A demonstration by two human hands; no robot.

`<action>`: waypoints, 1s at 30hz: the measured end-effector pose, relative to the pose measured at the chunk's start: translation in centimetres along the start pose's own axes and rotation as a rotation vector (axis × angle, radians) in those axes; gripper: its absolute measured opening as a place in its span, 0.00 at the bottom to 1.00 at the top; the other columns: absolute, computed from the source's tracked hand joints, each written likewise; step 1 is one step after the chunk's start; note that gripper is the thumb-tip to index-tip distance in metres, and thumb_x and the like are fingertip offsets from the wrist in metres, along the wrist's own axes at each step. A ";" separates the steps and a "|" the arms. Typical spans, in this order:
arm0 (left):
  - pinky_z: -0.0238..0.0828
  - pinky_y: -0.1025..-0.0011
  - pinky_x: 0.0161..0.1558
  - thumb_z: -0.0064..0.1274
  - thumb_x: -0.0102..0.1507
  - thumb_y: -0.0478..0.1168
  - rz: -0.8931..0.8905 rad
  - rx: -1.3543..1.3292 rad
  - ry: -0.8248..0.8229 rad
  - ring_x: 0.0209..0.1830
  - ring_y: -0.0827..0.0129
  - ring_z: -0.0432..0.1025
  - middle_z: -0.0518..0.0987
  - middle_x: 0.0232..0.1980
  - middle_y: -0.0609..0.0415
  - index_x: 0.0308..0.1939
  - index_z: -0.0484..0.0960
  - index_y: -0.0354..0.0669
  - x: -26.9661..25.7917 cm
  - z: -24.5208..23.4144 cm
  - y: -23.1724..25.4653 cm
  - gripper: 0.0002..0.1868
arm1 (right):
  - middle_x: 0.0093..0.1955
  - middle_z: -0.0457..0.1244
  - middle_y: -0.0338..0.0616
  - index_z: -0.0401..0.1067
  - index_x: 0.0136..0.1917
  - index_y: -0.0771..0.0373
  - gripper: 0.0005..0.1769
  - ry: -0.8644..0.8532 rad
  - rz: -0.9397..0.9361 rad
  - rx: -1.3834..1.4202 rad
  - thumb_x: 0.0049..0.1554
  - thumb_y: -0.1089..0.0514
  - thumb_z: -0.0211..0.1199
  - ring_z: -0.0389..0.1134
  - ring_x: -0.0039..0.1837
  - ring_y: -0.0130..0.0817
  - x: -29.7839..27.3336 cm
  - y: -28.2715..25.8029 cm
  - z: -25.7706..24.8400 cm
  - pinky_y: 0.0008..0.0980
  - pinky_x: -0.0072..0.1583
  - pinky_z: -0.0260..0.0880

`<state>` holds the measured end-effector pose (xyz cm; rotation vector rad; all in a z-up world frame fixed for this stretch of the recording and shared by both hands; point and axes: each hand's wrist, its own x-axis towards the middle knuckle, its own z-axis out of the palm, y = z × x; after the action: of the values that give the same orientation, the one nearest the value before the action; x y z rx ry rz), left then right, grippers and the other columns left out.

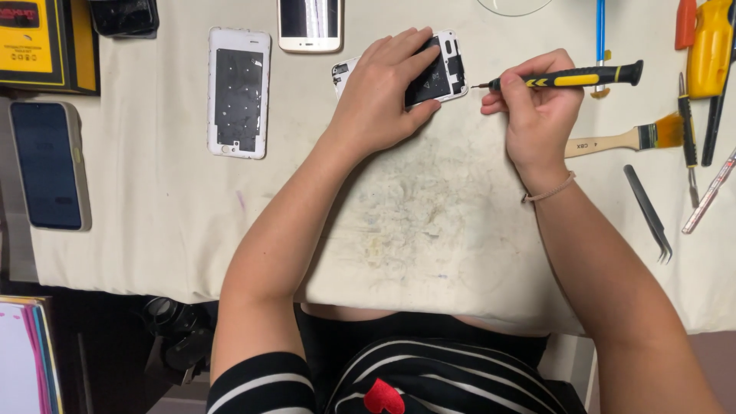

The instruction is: The person uses a screwdriver to remove screws from the back of a white smartphone. They then use a small brush to clean the inside of the phone's casing.

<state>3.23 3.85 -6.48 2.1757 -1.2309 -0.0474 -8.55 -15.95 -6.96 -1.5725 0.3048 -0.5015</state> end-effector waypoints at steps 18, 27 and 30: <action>0.61 0.51 0.70 0.68 0.60 0.44 0.019 -0.013 0.032 0.71 0.46 0.65 0.70 0.71 0.44 0.63 0.77 0.37 -0.1 0.4 -0.2 0.30 | 0.46 0.64 0.52 0.62 0.51 0.68 0.07 -0.088 -0.021 -0.058 0.69 0.69 0.60 0.76 0.46 0.44 -0.1 0.0 0.3 0.27 0.47 0.80; 0.60 0.50 0.70 0.70 0.59 0.44 0.016 -0.023 0.048 0.73 0.46 0.64 0.70 0.72 0.43 0.64 0.76 0.37 0.1 0.3 -0.1 0.32 | 0.28 0.52 0.30 0.73 0.47 0.62 0.07 -0.302 -0.104 -0.514 0.70 0.63 0.63 0.47 0.31 0.18 1.9 -2.1 0.3 0.22 0.37 0.45; 0.51 0.52 0.80 0.65 0.66 0.42 -0.070 -0.297 0.047 0.82 0.50 0.54 0.65 0.78 0.44 0.74 0.66 0.45 0.6 -1.5 1.8 0.35 | 0.34 0.62 0.34 0.74 0.45 0.64 0.08 -0.306 -0.191 -0.562 0.68 0.63 0.65 0.56 0.33 0.22 2.4 -1.3 0.6 0.23 0.41 0.57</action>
<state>2.72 3.48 -4.18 1.9492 -1.0487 -0.1950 -6.37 -16.51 -5.36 -2.2101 0.0579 -0.3250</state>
